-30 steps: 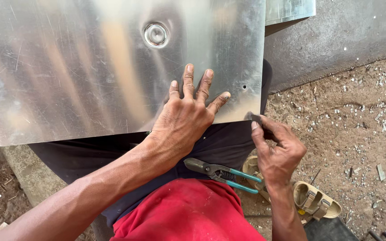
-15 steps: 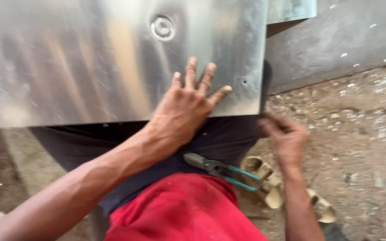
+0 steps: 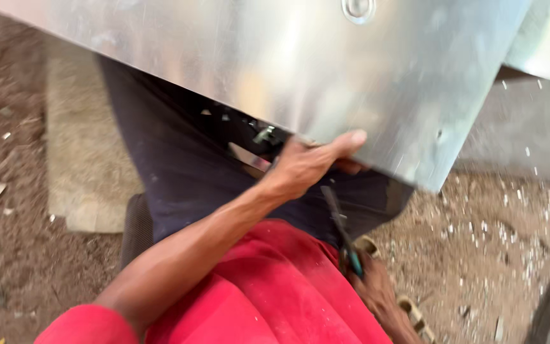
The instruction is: The person cuts a piece of sheet metal using shears, making several small incisions along one edge and then folding the metal by hand.
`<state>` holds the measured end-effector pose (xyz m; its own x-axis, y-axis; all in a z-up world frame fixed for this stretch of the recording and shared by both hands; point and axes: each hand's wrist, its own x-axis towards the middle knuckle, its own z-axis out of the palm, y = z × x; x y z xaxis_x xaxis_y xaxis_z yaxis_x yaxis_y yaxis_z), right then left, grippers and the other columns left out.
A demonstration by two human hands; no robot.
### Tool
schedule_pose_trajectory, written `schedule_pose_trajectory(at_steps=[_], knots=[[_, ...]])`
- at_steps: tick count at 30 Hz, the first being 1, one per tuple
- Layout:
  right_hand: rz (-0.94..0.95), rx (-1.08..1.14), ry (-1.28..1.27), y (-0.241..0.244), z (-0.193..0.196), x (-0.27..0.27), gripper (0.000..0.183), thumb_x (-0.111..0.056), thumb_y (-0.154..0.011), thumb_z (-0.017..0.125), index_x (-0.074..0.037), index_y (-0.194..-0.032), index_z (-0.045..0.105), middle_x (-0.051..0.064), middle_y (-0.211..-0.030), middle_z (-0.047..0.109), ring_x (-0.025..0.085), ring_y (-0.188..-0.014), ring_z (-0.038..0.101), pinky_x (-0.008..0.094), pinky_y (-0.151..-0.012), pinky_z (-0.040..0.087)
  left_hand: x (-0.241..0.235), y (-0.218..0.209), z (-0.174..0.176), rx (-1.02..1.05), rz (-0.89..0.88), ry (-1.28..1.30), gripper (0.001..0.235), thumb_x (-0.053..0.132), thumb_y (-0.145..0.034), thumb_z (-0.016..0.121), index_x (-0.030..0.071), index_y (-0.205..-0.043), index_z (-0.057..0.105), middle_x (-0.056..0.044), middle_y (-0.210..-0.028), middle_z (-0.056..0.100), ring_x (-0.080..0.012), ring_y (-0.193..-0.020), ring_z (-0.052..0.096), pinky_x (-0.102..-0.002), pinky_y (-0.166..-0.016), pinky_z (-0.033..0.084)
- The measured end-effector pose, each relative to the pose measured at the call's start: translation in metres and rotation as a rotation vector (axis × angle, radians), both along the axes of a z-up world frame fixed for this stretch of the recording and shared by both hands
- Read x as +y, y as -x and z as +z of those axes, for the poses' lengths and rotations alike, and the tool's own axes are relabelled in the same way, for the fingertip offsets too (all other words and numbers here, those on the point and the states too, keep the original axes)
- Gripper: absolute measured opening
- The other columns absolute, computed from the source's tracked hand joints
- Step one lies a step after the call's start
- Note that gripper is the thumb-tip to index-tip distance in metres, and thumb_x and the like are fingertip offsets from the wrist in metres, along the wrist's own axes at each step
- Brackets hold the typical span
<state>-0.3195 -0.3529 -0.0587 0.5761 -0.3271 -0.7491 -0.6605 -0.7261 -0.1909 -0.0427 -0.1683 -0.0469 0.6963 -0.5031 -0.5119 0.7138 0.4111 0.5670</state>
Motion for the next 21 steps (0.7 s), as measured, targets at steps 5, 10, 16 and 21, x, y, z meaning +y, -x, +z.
schedule_pose_trajectory(at_steps=[5, 10, 16, 21], knots=[[-0.039, -0.287, -0.068, 0.015, 0.011, -0.041, 0.025, -0.017, -0.07, 0.068, -0.003, -0.091, 0.068, 0.015, -0.068, 0.066, 0.029, -0.058, 0.064, 0.045, -0.059, 0.053, 0.138, -0.005, 0.008, -0.148, 0.125, -0.088, 0.044, 0.003, -0.081, 0.083, 0.0, -0.12, 0.063, -0.01, -0.087, 0.069, -0.02, -0.068, 0.069, -0.034, -0.054, 0.059], [0.189, -0.1, -0.293, -0.053, 0.047, -0.04, 0.036, -0.021, -0.076, 0.055, -0.003, -0.103, 0.069, 0.013, -0.085, 0.069, 0.026, -0.076, 0.066, 0.044, -0.07, 0.057, 0.188, 0.037, -0.002, -0.118, 0.333, -0.279, 0.022, 0.001, -0.091, 0.08, -0.007, -0.11, 0.073, -0.015, -0.101, 0.075, -0.0185, -0.083, 0.071, -0.032, -0.076, 0.057], [0.242, 0.261, -0.661, -0.156, 0.088, -0.005, 0.072, -0.032, -0.063, 0.05, -0.001, -0.127, 0.06, 0.017, -0.112, 0.07, 0.028, -0.097, 0.075, 0.047, -0.076, 0.062, 0.13, 0.082, -0.007, 0.007, 0.108, 0.006, 0.018, 0.016, -0.087, 0.084, 0.012, -0.099, 0.071, 0.003, -0.075, 0.065, -0.0082, -0.066, 0.057, -0.027, -0.066, 0.051], [0.369, 0.305, -0.475, -0.2, 0.111, 0.019, 0.073, -0.027, -0.059, 0.053, -0.002, -0.128, 0.059, 0.016, -0.111, 0.072, 0.028, -0.088, 0.067, 0.043, -0.076, 0.059, 0.124, 0.077, 0.006, -0.009, 0.089, -0.072, 0.02, 0.026, -0.086, 0.081, 0.006, -0.091, 0.081, 0.005, -0.067, 0.058, -0.0043, -0.063, 0.05, -0.022, -0.055, 0.039]])
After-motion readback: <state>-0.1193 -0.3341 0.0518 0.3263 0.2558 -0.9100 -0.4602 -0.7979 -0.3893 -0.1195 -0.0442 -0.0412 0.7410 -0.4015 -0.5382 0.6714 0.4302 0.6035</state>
